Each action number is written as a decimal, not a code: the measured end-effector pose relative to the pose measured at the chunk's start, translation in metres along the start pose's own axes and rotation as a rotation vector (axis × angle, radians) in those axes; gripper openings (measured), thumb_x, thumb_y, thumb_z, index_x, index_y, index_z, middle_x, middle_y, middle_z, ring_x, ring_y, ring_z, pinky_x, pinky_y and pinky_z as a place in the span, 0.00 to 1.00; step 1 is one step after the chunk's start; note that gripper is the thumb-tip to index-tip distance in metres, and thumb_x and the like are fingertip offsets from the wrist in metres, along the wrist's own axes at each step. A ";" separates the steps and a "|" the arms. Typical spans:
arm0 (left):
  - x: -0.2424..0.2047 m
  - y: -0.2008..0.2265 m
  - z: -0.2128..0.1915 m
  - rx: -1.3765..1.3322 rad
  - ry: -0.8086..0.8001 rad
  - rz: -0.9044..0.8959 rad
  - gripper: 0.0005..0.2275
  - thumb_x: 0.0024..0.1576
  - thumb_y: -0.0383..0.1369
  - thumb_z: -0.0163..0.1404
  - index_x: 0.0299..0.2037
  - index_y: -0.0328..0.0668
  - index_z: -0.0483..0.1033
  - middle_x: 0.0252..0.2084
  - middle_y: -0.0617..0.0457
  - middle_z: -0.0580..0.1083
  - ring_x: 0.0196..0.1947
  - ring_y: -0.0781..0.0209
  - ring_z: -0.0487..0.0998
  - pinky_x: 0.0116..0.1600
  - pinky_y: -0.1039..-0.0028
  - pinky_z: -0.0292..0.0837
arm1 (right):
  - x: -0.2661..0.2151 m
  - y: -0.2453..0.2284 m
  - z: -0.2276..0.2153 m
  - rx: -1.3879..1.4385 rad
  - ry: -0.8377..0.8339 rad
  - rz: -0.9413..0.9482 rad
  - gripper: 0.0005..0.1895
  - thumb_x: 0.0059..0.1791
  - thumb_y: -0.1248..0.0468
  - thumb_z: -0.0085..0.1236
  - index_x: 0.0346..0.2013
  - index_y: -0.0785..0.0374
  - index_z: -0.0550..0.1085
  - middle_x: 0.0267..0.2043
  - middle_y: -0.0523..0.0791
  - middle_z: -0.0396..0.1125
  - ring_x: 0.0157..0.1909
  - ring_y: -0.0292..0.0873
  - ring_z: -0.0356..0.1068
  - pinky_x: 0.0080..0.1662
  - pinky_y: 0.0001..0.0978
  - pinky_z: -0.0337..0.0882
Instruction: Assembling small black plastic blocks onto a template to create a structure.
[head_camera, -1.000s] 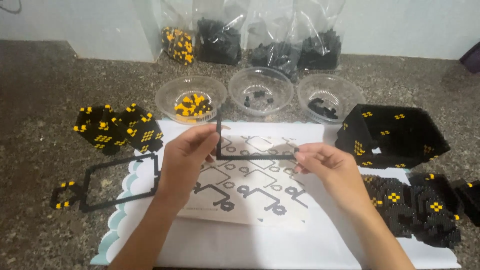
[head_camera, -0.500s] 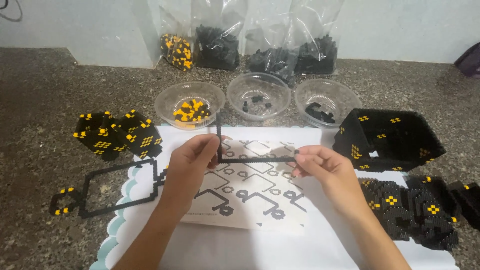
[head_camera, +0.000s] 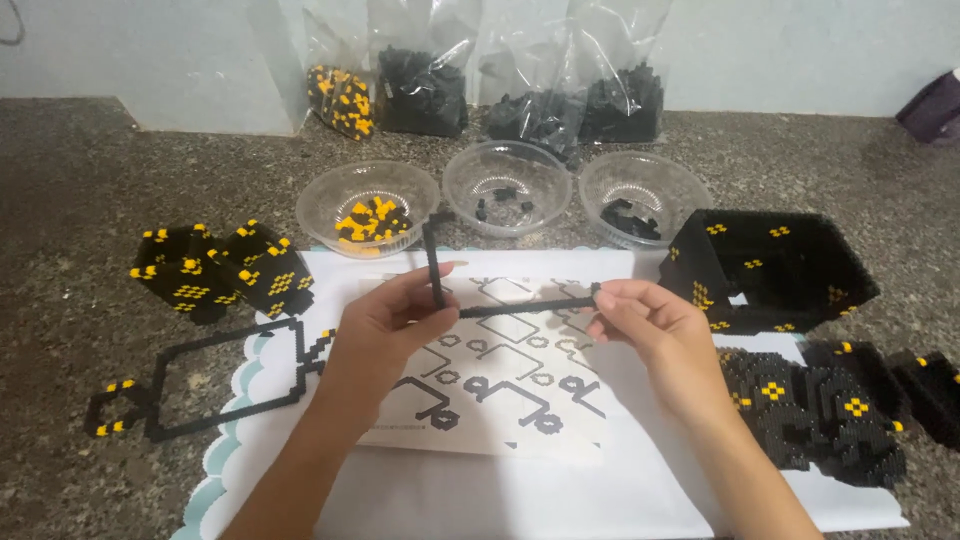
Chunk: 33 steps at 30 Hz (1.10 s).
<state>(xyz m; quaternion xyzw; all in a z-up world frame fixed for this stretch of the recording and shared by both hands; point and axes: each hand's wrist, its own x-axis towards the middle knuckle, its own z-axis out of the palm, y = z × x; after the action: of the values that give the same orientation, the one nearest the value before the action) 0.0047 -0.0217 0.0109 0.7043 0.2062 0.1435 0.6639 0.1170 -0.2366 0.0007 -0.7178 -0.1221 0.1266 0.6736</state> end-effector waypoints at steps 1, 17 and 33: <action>0.003 -0.005 -0.001 -0.001 -0.004 0.000 0.16 0.51 0.25 0.55 0.50 0.41 0.75 0.42 0.43 0.77 0.45 0.51 0.76 0.54 0.64 0.68 | -0.001 -0.002 0.000 -0.001 0.004 0.001 0.13 0.47 0.67 0.52 0.42 0.74 0.73 0.27 0.55 0.71 0.32 0.47 0.71 0.47 0.37 0.70; 0.007 -0.021 0.011 -0.625 0.067 -0.169 0.12 0.48 0.17 0.51 0.43 0.27 0.75 0.40 0.42 0.76 0.42 0.58 0.75 0.52 0.73 0.70 | -0.005 -0.004 0.004 0.075 -0.075 0.034 0.10 0.44 0.69 0.55 0.38 0.70 0.78 0.29 0.53 0.75 0.29 0.43 0.72 0.41 0.32 0.73; 0.016 -0.033 0.019 -0.647 0.238 -0.222 0.11 0.50 0.15 0.49 0.42 0.18 0.75 0.39 0.34 0.76 0.42 0.48 0.75 0.53 0.66 0.72 | 0.111 -0.115 -0.016 -0.978 -0.202 -0.294 0.09 0.46 0.62 0.54 0.37 0.56 0.80 0.37 0.42 0.76 0.29 0.35 0.76 0.35 0.26 0.77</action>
<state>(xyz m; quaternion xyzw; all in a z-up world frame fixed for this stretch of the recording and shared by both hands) 0.0248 -0.0298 -0.0242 0.4093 0.3014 0.2093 0.8354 0.2267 -0.2063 0.1144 -0.9081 -0.3308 0.0276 0.2552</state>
